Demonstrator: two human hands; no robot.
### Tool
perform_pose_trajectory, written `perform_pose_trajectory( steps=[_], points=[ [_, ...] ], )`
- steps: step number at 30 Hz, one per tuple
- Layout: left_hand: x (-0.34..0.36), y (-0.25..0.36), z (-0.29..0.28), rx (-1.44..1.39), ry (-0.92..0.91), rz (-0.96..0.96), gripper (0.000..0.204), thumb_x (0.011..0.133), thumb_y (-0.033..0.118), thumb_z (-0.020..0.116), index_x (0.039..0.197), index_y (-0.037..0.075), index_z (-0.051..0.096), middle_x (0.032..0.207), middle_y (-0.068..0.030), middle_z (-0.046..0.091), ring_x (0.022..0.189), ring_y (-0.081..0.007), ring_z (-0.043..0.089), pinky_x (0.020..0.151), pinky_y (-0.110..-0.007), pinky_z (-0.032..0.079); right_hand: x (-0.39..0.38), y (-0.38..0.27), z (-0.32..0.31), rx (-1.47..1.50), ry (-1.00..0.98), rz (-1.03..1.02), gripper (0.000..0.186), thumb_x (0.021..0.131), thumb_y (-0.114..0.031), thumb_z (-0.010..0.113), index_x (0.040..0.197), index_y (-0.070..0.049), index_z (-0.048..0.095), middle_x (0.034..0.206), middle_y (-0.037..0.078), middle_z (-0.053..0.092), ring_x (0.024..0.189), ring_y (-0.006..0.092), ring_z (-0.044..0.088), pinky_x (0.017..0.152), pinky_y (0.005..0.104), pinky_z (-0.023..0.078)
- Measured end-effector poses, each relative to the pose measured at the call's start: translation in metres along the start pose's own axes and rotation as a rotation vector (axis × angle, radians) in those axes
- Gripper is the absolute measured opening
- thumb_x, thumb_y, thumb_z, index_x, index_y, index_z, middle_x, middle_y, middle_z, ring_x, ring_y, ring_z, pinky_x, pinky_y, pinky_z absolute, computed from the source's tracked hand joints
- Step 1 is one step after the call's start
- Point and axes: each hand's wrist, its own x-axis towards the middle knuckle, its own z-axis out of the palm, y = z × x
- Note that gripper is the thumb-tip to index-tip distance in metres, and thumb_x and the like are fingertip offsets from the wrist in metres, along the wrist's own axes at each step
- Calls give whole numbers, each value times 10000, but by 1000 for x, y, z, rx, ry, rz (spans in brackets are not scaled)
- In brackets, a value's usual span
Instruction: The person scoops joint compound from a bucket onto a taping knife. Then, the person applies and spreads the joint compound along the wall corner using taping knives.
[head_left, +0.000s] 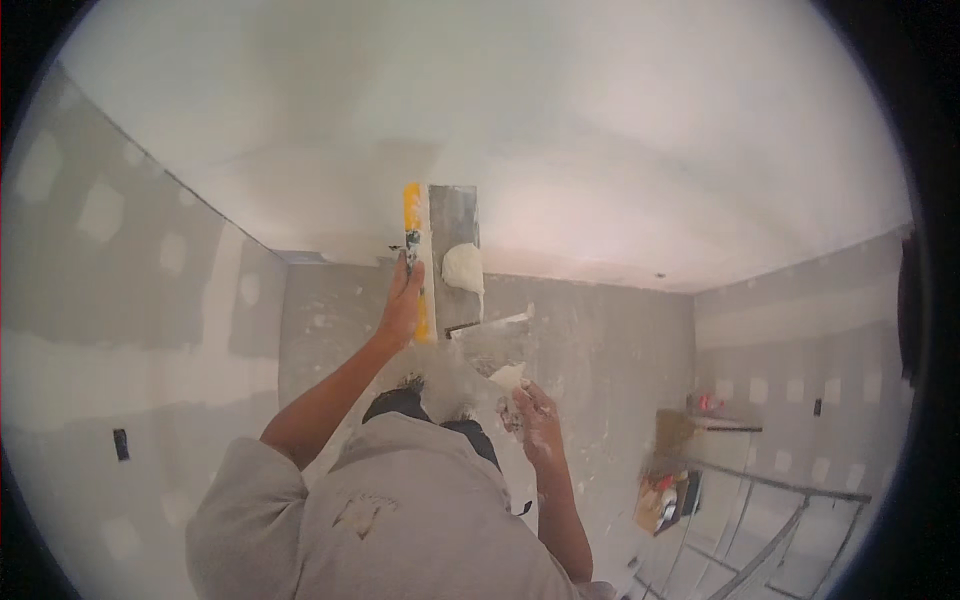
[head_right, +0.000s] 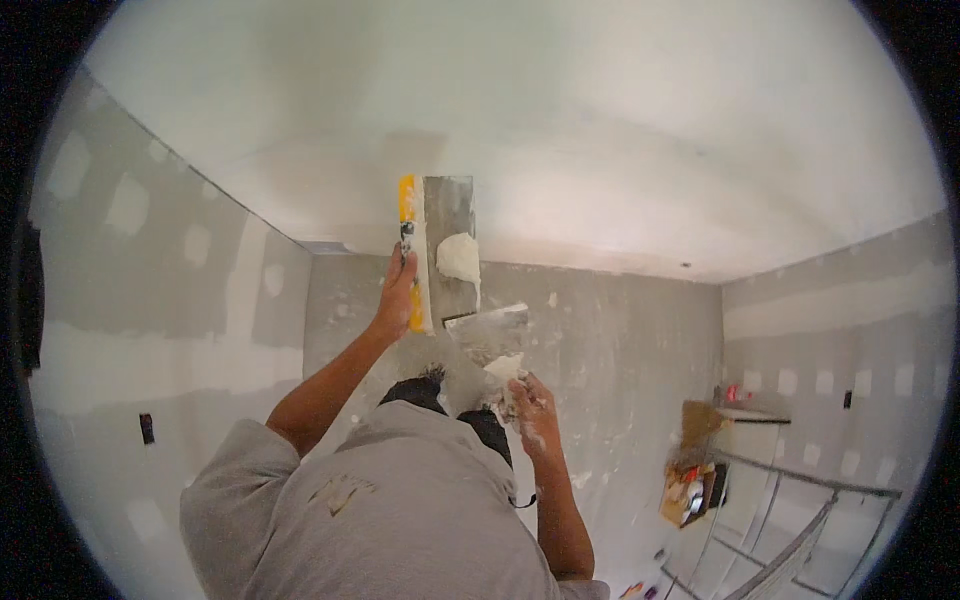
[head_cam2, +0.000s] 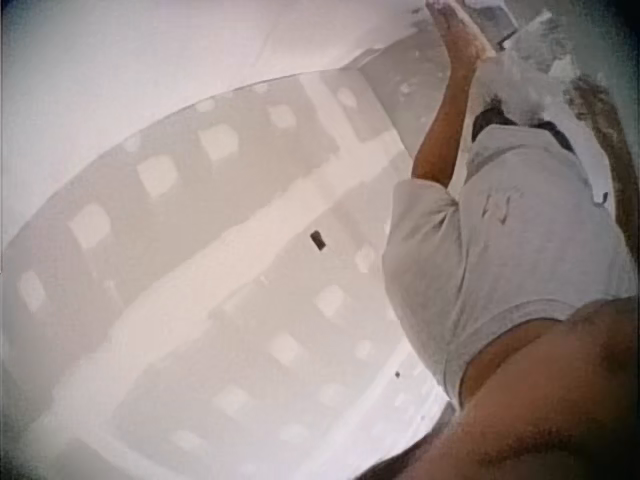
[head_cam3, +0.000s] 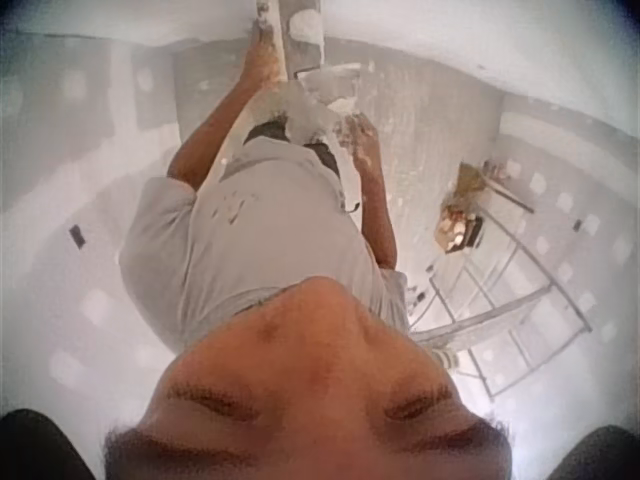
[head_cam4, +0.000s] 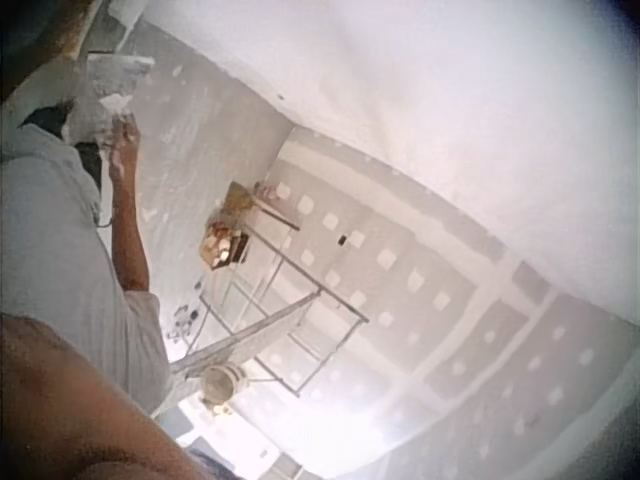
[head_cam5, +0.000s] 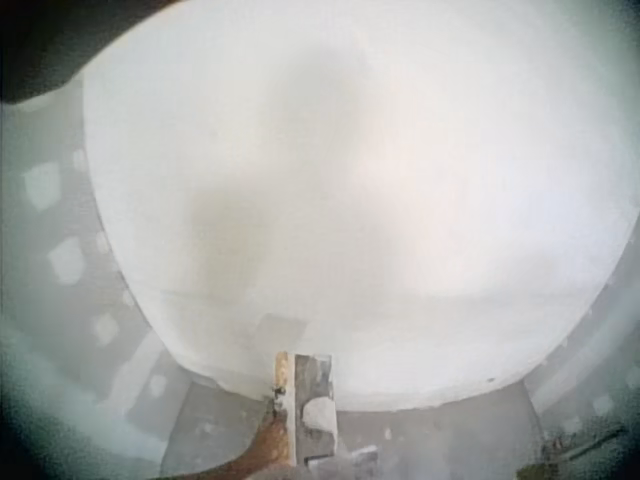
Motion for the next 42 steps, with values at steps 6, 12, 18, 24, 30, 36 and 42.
perform_pose_trajectory(
  steps=[6, 12, 18, 24, 30, 36, 42],
  points=[
    [-18, 42, -10, 369, 80, 120, 677, 1056, 356, 446, 1519, -76, 204, 1507, -256, 368, 1417, -316, 338, 1164, -360, 243, 52, -35, 45, -82, -137, 51, 313, 976, -303, 635, 1113, -22, 625, 800, 36, 635, 613, 111, 543, 518, 245, 426],
    [-63, 87, 1, 649, -51, 283, 540, 1059, 276, 422, 1446, -89, 335, 1247, -307, 563, 1166, -390, 548, 1024, -422, 391, 102, -43, 69, 228, -228, -55, 262, 987, -225, 619, 1142, -14, 602, 849, 38, 638, 627, 102, 554, 535, 248, 447],
    [-66, 26, 8, 53, 185, 71, 483, 1050, 350, 466, 1371, -10, 450, 1210, -155, 601, 1124, -254, 593, 942, -376, 480, 121, -62, 47, -71, -81, -601, 214, 973, -133, 636, 1132, 6, 596, 879, 53, 660, 665, 114, 587, 575, 260, 469],
    [-75, 36, 17, -411, 101, -293, 461, 1040, 393, 481, 1378, 80, 458, 1160, -78, 608, 1016, -193, 643, 835, -367, 570, 105, -58, 38, -727, -1, -1039, 305, 831, 26, 715, 1128, -31, 676, 1028, 154, 676, 854, 239, 669, 719, 348, 527],
    [-96, 21, 15, -502, 131, -290, 478, 1038, 398, 485, 1390, 78, 443, 1144, -87, 615, 966, -206, 662, 802, -380, 579, 118, -22, -1, -881, -123, -1194, 465, 797, 58, 692, 1235, -97, 675, 1059, 164, 656, 948, 337, 636, 860, 455, 481],
    [-118, 13, 13, -410, 304, -193, 579, 1045, 389, 475, 1481, 32, 340, 1267, -131, 563, 1116, -217, 598, 934, -343, 505, 119, -3, -73, -916, -42, -907, 248, 889, -19, 669, 1137, -16, 669, 922, 130, 677, 778, 243, 642, 664, 349, 503],
    [-119, -4, 9, 130, 537, 222, 689, 1058, 399, 431, 1523, -58, 208, 1480, -226, 404, 1374, -277, 394, 1140, -353, 296, 69, -40, -77, -39, -388, 76, 204, 962, -166, 633, 1098, -16, 611, 811, 69, 671, 621, 148, 613, 502, 288, 477]
  ],
)
